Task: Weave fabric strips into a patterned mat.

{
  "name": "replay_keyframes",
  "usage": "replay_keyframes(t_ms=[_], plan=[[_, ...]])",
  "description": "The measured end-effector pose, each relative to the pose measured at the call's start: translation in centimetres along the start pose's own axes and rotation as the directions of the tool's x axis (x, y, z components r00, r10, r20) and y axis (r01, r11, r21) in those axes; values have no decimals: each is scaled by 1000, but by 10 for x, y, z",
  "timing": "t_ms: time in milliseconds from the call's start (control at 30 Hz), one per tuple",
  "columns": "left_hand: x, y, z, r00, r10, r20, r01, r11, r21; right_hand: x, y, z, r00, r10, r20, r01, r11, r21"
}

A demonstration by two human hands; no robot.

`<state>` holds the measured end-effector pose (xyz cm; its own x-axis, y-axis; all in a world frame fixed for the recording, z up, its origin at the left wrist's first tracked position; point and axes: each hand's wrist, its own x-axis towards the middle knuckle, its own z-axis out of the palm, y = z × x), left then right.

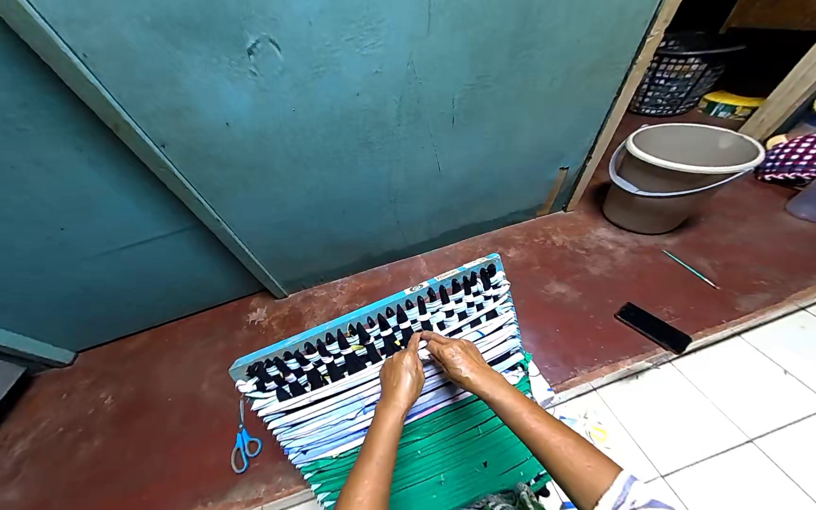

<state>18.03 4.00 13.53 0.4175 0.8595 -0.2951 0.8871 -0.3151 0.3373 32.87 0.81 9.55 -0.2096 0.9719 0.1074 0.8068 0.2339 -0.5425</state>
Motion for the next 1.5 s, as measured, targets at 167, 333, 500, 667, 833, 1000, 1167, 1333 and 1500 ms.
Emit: replay_keyframes(t_ms=[167,333,500,667,833,1000,1167,1333,1500], plan=[[-1,12,-1,987,-161,25,155,975,161,3,-3,5,993,114,-19,-115,991,-63],[28,-12,19,998,-60,10,55,820,-569,3,10,2,994,106,-40,-96,977,190],[28,-27,30,993,43,108,105,69,-992,11,24,6,981,69,-180,-14,957,289],[22,-35,37,989,148,17,6,78,-997,25,6,-7,972,234,-3,-234,971,59],[18,-34,35,983,112,-145,-179,405,-897,40,-22,-9,883,441,158,-418,894,-160],[15,-26,43,864,88,-496,-309,870,-384,41,16,-10,951,244,190,-293,908,298],[22,-19,30,933,28,-359,-140,947,-290,40,24,-6,959,186,214,-262,867,423],[27,-19,23,941,0,-338,-117,938,-325,36,23,-3,972,151,180,-210,900,381],[20,-22,27,925,-45,-377,-215,756,-618,23,12,-6,986,143,86,-163,929,332]])
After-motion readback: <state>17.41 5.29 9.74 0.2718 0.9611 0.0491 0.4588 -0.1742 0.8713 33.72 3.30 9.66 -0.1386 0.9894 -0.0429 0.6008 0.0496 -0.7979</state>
